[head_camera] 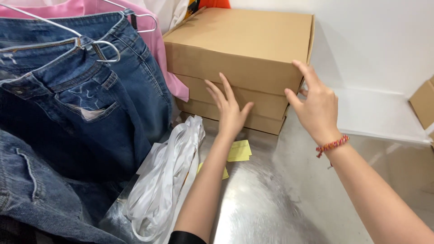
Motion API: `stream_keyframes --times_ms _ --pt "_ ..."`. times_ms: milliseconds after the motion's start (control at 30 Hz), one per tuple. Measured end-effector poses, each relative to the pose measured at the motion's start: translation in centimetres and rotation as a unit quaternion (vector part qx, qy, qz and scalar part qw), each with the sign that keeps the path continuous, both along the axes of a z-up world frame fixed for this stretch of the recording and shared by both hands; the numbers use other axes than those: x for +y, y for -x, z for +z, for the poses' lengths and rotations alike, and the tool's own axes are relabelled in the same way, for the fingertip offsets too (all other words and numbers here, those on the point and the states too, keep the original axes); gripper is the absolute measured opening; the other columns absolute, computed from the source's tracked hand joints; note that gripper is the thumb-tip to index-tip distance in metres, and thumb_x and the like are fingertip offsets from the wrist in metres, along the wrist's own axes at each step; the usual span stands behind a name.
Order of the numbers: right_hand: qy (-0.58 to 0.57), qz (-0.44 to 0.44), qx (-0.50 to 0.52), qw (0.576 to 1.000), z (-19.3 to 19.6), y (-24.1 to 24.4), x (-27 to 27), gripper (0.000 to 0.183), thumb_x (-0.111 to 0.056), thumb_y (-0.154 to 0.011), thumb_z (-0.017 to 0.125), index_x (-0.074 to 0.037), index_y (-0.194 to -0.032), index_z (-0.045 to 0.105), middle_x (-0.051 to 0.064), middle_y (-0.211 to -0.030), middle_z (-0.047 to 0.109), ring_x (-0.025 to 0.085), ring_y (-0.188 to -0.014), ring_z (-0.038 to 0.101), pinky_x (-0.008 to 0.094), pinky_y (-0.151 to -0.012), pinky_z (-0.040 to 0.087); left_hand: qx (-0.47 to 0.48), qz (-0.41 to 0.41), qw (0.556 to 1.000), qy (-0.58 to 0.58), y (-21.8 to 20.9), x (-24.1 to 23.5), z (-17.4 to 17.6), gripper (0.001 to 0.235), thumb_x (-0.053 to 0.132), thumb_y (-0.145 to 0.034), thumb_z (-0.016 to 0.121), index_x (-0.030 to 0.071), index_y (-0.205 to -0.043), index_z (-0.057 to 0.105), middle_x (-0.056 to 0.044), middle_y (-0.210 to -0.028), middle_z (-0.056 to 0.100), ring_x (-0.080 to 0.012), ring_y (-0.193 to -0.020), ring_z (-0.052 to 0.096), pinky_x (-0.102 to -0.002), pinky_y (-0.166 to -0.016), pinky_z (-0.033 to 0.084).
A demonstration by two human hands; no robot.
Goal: The person unpacks clothes from cardboard boxes, removes them from plastic bags, and hangs them on a clothing rack. They handle a brown top and a pink top, placing each on a hanger and arranging them among other garments.
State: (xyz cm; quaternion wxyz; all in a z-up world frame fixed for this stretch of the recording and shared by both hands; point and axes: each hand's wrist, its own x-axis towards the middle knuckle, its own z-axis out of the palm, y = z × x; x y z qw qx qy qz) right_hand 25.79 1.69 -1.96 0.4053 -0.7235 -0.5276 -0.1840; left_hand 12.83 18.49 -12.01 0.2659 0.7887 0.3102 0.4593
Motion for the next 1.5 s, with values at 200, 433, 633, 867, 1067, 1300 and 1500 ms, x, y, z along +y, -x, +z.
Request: stream_keyframes --times_ms 200,433,633,867,1067,1300,1500 --pt "0.010 -0.046 -0.037 0.998 -2.0 -0.1 1.4 0.082 -0.011 -0.098 0.079 -0.030 -0.170 0.042 0.033 -0.159 0.049 0.045 -0.105 0.074 0.052 -0.083 0.064 -0.008 -0.042 0.999 0.020 -0.6 0.1 -1.0 0.123 0.014 -0.095 0.081 0.013 -0.172 -0.014 -0.039 -0.170 -0.021 -0.0610 -0.157 -0.013 -0.069 -0.126 0.014" --pt "0.086 -0.041 0.019 0.995 -2.8 1.1 1.3 0.107 -0.002 -0.095 0.080 -0.029 -0.175 0.014 0.034 -0.173 0.006 0.068 -0.130 0.054 0.071 -0.095 0.057 0.042 -0.019 0.999 -0.019 -1.0 1.0 -1.6 0.125 0.005 -0.090 0.083 0.012 -0.173 -0.010 -0.046 -0.163 -0.027 -0.0702 -0.152 -0.007 -0.074 -0.125 0.016" --pt "0.211 0.010 0.053 0.976 -9.5 -2.3 -3.0 0.097 -0.027 -0.097 0.075 -0.038 -0.173 0.016 0.030 -0.175 0.006 0.058 -0.151 0.028 0.075 -0.113 0.036 0.055 0.024 0.998 -0.030 -0.9 -1.2 -1.1 0.118 0.004 -0.092 0.079 0.009 -0.175 -0.004 -0.045 -0.166 -0.019 -0.0656 -0.155 -0.001 -0.071 -0.127 0.016" --pt "0.254 -0.198 0.091 0.942 -21.4 -16.0 -14.9 0.070 -0.054 -0.100 0.065 -0.023 -0.161 0.051 0.024 -0.173 0.032 0.049 -0.157 0.032 0.079 -0.116 0.026 -0.122 -0.021 0.989 -0.082 -7.2 -14.1 -2.5 0.074 -0.005 -0.089 0.068 0.009 -0.158 0.046 -0.028 -0.162 0.023 -0.0527 -0.153 0.026 -0.063 -0.126 0.025" --pt "0.226 -0.288 0.162 0.916 -21.5 -21.8 -22.3 0.065 -0.056 -0.104 0.059 -0.017 -0.156 0.059 0.014 -0.172 0.041 0.044 -0.152 0.042 0.064 -0.122 0.033 0.039 -0.065 0.993 0.092 -16.7 -17.9 -10.6 0.061 0.014 -0.095 0.066 0.010 -0.154 0.050 -0.024 -0.158 0.038 -0.0443 -0.146 0.044 -0.054 -0.117 0.043" --pt "0.239 -0.315 0.171 0.902 -20.2 -25.7 -21.3 0.067 -0.066 -0.100 0.058 -0.029 -0.156 0.059 0.006 -0.172 0.040 0.039 -0.143 0.049 0.058 -0.111 0.045 0.210 0.030 0.977 -0.014 -23.0 -13.6 -12.4 0.068 0.038 -0.101 0.064 0.012 -0.161 0.045 -0.024 -0.158 0.050 -0.0401 -0.147 0.047 -0.059 -0.107 0.045" --pt "0.274 -0.327 0.176 0.887 -18.5 -26.0 -20.0 0.062 -0.053 -0.101 0.059 -0.023 -0.155 0.059 0.006 -0.174 0.037 0.040 -0.138 0.052 0.055 -0.111 0.045 0.237 -0.005 0.969 0.070 -24.1 -11.9 -12.6 0.042 0.036 -0.099 0.064 0.033 -0.141 0.068 0.007 -0.159 0.056 -0.0200 -0.149 0.043 -0.064 -0.114 0.037"
